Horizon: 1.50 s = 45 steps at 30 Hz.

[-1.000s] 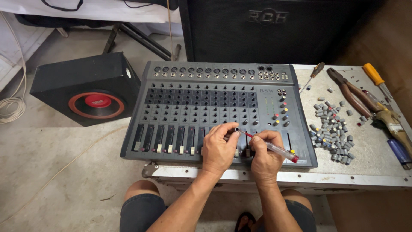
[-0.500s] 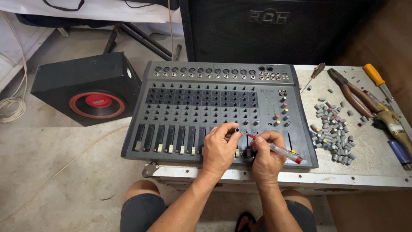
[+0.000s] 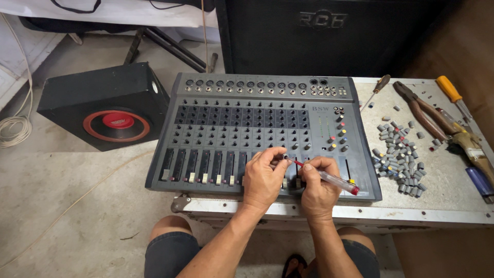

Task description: The person sits at a workbench repairing an audio mixing console, picking small gray knob caps from a pile on the table and fitting them one at a time onto the mixer's control shafts, using a small screwdriver-like tool to help seat each knob. The person continues fitting knobs across the console's channel strips.

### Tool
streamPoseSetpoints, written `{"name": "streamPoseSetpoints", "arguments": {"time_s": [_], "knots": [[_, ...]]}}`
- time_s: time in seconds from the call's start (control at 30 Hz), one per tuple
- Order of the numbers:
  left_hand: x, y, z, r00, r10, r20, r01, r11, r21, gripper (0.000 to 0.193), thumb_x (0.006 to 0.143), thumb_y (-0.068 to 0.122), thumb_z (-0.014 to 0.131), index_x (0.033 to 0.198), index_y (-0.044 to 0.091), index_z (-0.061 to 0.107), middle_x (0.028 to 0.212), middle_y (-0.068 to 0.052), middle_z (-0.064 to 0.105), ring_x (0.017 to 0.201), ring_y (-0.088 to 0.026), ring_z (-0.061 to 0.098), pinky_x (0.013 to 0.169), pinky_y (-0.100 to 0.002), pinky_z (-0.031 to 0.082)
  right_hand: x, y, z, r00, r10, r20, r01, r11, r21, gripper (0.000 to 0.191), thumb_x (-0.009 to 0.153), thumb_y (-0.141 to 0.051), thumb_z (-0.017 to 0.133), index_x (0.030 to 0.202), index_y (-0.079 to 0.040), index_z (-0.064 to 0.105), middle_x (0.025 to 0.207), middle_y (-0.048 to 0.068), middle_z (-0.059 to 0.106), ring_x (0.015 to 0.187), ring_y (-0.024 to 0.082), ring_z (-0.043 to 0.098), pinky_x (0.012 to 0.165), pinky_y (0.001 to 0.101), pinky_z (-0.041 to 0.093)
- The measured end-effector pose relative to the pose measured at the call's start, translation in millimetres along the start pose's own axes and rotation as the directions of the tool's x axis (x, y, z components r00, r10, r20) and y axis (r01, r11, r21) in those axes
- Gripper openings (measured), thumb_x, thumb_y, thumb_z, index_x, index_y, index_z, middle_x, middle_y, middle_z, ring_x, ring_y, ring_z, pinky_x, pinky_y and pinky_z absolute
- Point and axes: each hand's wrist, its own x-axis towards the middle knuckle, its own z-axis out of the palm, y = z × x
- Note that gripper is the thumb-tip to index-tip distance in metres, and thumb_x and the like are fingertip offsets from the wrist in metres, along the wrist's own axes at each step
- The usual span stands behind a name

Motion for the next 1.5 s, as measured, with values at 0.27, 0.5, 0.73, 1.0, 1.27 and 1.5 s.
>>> {"name": "streamPoseSetpoints", "arguments": {"time_s": [0.27, 0.5, 0.73, 1.0, 1.27, 1.5], "knots": [[-1.4, -1.4, 2.1, 1.0, -0.013, 0.016, 0.013, 1.0, -0.017, 0.021, 0.084, 0.016, 0.08, 0.102, 0.007, 0.075, 0.082, -0.01, 0.073, 0.069, -0.019, 0.072, 0.064, -0.032, 0.058, -0.8, -1.8, -0.4, 1.0, 0.0, 0.001, -0.001, 1.0, 0.008, 0.007, 0.097, -0.006, 0.062, 0.098, -0.003, 0.055, 0.085, 0.005, 0.062, 0.073, 0.009, 0.055, 0.068, 0.0241, 0.048], [-1.5, -1.2, 2.4, 1.0, 0.014, 0.0, -0.014, 1.0, -0.02, 0.019, 0.084, 0.017, 0.08, 0.1, 0.007, 0.075, 0.082, -0.01, 0.072, 0.068, -0.019, 0.072, 0.063, -0.032, 0.057, 0.3, 1.5, -0.8, 0.998, 0.027, -0.048, -0.024, 0.998, 0.065, 0.009, 0.097, -0.005, 0.062, 0.1, -0.004, 0.054, 0.086, 0.005, 0.061, 0.072, 0.01, 0.056, 0.068, 0.0251, 0.049], [-0.8, -3.0, 1.7, 0.998, 0.062, -0.005, -0.062, 0.998, 0.02, 0.018, 0.085, 0.016, 0.079, 0.1, 0.007, 0.075, 0.083, -0.01, 0.074, 0.071, -0.022, 0.071, 0.065, -0.034, 0.057, 0.1, 2.7, -1.5, 0.998, 0.046, -0.047, -0.041, 0.994, 0.105, 0.008, 0.097, -0.006, 0.062, 0.099, -0.004, 0.054, 0.087, 0.006, 0.062, 0.072, 0.011, 0.057, 0.068, 0.0256, 0.05], [-0.2, -0.6, 1.4, 0.999, 0.039, -0.007, -0.039, 0.999, 0.005, 0.017, 0.084, 0.014, 0.078, 0.1, 0.007, 0.075, 0.086, -0.009, 0.075, 0.072, -0.022, 0.071, 0.067, -0.034, 0.057, 0.1, 3.4, -0.8, 0.999, 0.032, -0.041, -0.029, 0.998, 0.063, 0.009, 0.097, -0.007, 0.062, 0.098, -0.005, 0.054, 0.087, 0.006, 0.063, 0.073, 0.011, 0.057, 0.068, 0.0255, 0.049], [-0.1, 2.1, -0.4, 0.996, 0.093, -0.01, -0.093, 0.996, 0.004, 0.016, 0.085, 0.011, 0.076, 0.1, 0.007, 0.074, 0.089, -0.009, 0.076, 0.079, -0.023, 0.071, 0.07, -0.034, 0.057, 0.8, 0.7, 0.1, 0.999, 0.026, -0.039, -0.023, 0.997, 0.067, 0.009, 0.097, -0.007, 0.062, 0.098, -0.004, 0.054, 0.087, 0.006, 0.061, 0.074, 0.011, 0.056, 0.068, 0.0259, 0.049], [0.6, 3.7, -0.3, 0.996, 0.085, -0.01, -0.085, 0.996, 0.01, 0.015, 0.084, 0.01, 0.075, 0.099, 0.007, 0.074, 0.088, -0.009, 0.076, 0.079, -0.023, 0.071, 0.07, -0.034, 0.057, 0.7, 0.7, -0.3, 0.999, 0.03, -0.033, -0.027, 0.996, 0.085, 0.009, 0.097, -0.007, 0.062, 0.099, -0.005, 0.053, 0.087, 0.006, 0.061, 0.072, 0.011, 0.056, 0.067, 0.026, 0.049]]}}
